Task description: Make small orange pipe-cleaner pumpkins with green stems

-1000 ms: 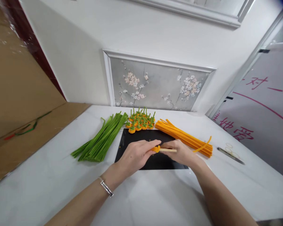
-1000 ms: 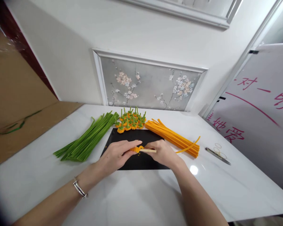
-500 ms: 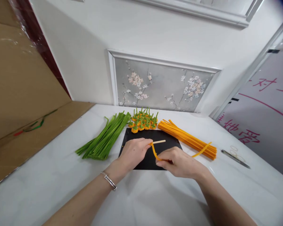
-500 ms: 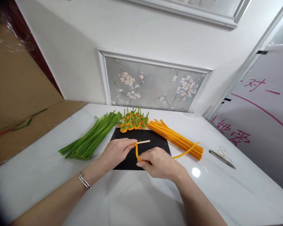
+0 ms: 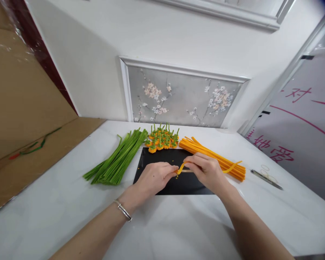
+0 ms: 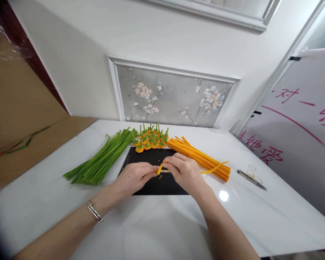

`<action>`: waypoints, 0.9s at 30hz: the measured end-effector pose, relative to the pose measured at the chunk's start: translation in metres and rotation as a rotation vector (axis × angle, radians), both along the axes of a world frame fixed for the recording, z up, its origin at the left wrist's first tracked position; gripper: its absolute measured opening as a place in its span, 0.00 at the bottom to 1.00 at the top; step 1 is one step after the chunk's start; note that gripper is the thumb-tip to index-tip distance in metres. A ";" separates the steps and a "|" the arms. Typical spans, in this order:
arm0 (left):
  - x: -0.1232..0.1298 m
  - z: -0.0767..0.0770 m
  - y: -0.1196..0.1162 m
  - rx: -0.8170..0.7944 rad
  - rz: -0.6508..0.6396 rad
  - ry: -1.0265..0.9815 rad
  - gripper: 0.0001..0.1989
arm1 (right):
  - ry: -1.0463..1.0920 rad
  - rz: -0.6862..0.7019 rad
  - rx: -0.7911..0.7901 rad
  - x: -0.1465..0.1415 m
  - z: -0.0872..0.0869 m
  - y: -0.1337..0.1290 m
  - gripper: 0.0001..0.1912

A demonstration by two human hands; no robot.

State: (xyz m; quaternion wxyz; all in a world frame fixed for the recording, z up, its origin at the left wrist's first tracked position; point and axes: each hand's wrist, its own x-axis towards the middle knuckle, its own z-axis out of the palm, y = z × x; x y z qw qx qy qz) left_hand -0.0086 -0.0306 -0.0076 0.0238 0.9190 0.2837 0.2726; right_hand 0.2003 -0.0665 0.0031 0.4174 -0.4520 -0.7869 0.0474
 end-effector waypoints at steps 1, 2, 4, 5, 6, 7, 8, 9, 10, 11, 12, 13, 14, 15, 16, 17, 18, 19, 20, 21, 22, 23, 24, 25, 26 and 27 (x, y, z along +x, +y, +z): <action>0.000 0.001 0.000 0.008 0.009 0.012 0.09 | 0.009 -0.004 -0.004 0.001 -0.001 0.001 0.10; 0.000 0.001 -0.001 0.019 0.018 0.025 0.09 | 0.016 -0.006 -0.009 0.001 -0.001 0.002 0.10; 0.001 0.002 -0.002 0.043 0.026 0.038 0.08 | 0.029 -0.013 -0.017 0.002 -0.002 0.003 0.10; 0.002 0.003 -0.003 0.052 0.023 0.037 0.08 | 0.035 -0.023 -0.021 0.002 -0.003 0.004 0.10; 0.002 0.003 -0.004 0.056 0.015 0.031 0.08 | 0.041 -0.038 -0.027 0.002 -0.003 0.005 0.10; 0.003 0.003 -0.005 0.058 0.005 0.021 0.08 | 0.045 -0.056 -0.038 0.003 -0.004 0.006 0.10; 0.003 0.003 -0.006 0.057 -0.007 0.008 0.08 | 0.048 -0.071 -0.054 0.003 -0.005 0.007 0.10; 0.004 0.003 -0.007 0.055 -0.022 -0.006 0.08 | 0.049 -0.083 -0.075 0.004 -0.006 0.008 0.10; 0.004 0.003 -0.008 0.052 -0.035 -0.022 0.08 | 0.046 -0.088 -0.097 0.006 -0.006 0.009 0.10; 0.005 0.003 -0.009 0.051 -0.048 -0.040 0.08 | 0.039 -0.084 -0.122 0.007 -0.007 0.010 0.10; 0.005 0.003 -0.009 0.054 -0.058 -0.060 0.08 | 0.024 -0.075 -0.147 0.008 -0.008 0.011 0.11; 0.005 0.003 -0.010 0.058 -0.065 -0.079 0.08 | 0.000 -0.057 -0.176 0.010 -0.009 0.012 0.12; 0.005 0.003 -0.010 0.064 -0.068 -0.096 0.07 | -0.031 -0.036 -0.206 0.011 -0.009 0.012 0.13; 0.006 0.003 -0.010 0.069 -0.068 -0.111 0.07 | -0.066 -0.014 -0.238 0.012 -0.009 0.012 0.15; 0.006 0.003 -0.010 0.073 -0.066 -0.124 0.07 | -0.097 0.002 -0.267 0.013 -0.009 0.011 0.16; 0.005 0.003 -0.010 0.073 -0.061 -0.134 0.07 | -0.124 0.014 -0.293 0.013 -0.009 0.010 0.16; 0.005 0.003 -0.009 0.072 -0.055 -0.146 0.08 | -0.145 0.021 -0.313 0.013 -0.010 0.010 0.16; 0.005 0.003 -0.009 0.073 -0.049 -0.162 0.08 | -0.160 0.026 -0.330 0.013 -0.010 0.009 0.14; 0.005 0.002 -0.008 0.077 -0.043 -0.181 0.09 | -0.172 0.032 -0.341 0.012 -0.011 0.008 0.13; 0.004 0.001 -0.008 0.084 -0.038 -0.200 0.09 | -0.187 0.047 -0.347 0.011 -0.012 0.008 0.12; 0.004 0.001 -0.007 0.094 -0.032 -0.217 0.11 | -0.206 0.071 -0.343 0.010 -0.013 0.007 0.11; 0.004 0.000 -0.006 0.103 -0.027 -0.226 0.12 | -0.231 0.099 -0.332 0.008 -0.014 0.006 0.12; 0.004 0.000 -0.006 0.109 -0.024 -0.226 0.13 | -0.259 0.123 -0.317 0.007 -0.016 0.006 0.13; 0.004 0.000 -0.005 0.113 -0.016 -0.218 0.13 | -0.287 0.143 -0.304 0.005 -0.017 0.005 0.14; 0.003 0.000 -0.005 0.112 -0.007 -0.208 0.12 | -0.315 0.161 -0.297 0.003 -0.017 0.004 0.15; 0.003 0.000 -0.004 0.108 0.004 -0.200 0.11 | -0.337 0.175 -0.299 0.001 -0.017 0.003 0.17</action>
